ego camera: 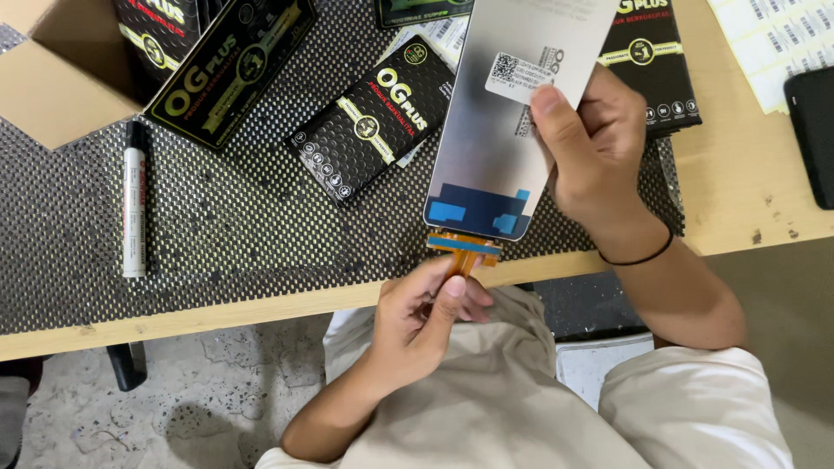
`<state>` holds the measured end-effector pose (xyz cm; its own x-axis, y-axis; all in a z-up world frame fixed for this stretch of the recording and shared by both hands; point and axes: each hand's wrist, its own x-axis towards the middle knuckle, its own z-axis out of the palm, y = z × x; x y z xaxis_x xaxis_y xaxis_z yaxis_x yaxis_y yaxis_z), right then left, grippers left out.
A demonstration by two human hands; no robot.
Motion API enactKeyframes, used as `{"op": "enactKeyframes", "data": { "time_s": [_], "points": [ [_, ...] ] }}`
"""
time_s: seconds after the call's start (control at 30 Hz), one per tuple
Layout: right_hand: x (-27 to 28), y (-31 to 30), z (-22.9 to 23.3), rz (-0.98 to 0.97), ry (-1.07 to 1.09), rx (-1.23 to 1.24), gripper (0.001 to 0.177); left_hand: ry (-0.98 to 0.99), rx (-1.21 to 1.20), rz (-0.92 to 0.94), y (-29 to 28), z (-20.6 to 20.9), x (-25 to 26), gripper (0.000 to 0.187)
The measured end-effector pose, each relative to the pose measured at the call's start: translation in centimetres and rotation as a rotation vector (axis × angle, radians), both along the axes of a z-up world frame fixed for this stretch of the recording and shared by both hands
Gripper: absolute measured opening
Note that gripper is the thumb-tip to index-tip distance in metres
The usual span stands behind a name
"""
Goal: The person places smartphone screens into protective plastic sleeves and then into boxes, handling multiple units individually.
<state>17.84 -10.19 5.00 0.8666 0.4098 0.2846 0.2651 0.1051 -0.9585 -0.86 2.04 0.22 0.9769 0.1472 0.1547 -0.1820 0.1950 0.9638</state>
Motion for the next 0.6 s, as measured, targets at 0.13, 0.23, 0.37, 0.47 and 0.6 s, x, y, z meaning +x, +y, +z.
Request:
{"op": "enactKeyframes", "data": {
  "time_s": [0.13, 0.23, 0.37, 0.47, 0.6],
  "points": [
    [1.6, -0.8, -1.0, -0.057, -0.162, -0.054, 0.025, -0.048, 0.101, -0.003, 0.9, 0.8, -0.1, 0.027],
    [2.8, -1.0, -1.0, -0.113, -0.125, 0.063, 0.026, -0.011, 0.126, 0.029, 1.3, 0.2, -0.8, 0.025],
    [4.2, -1.1, -0.5, -0.100, -0.067, 0.163, 0.028, -0.058, 0.072, 0.064, 1.6, -0.3, -1.6, 0.031],
    [4.7, -1.1, -0.9, -0.092, -0.005, 0.200, 0.025, -0.087, 0.098, 0.050, 1.8, 0.2, -1.9, 0.035],
    [4.5, -0.6, -0.1, -0.049, 0.060, 0.218, 0.021, -0.147, 0.072, 0.002, 1.7, 0.9, -2.2, 0.040]
  ]
}}
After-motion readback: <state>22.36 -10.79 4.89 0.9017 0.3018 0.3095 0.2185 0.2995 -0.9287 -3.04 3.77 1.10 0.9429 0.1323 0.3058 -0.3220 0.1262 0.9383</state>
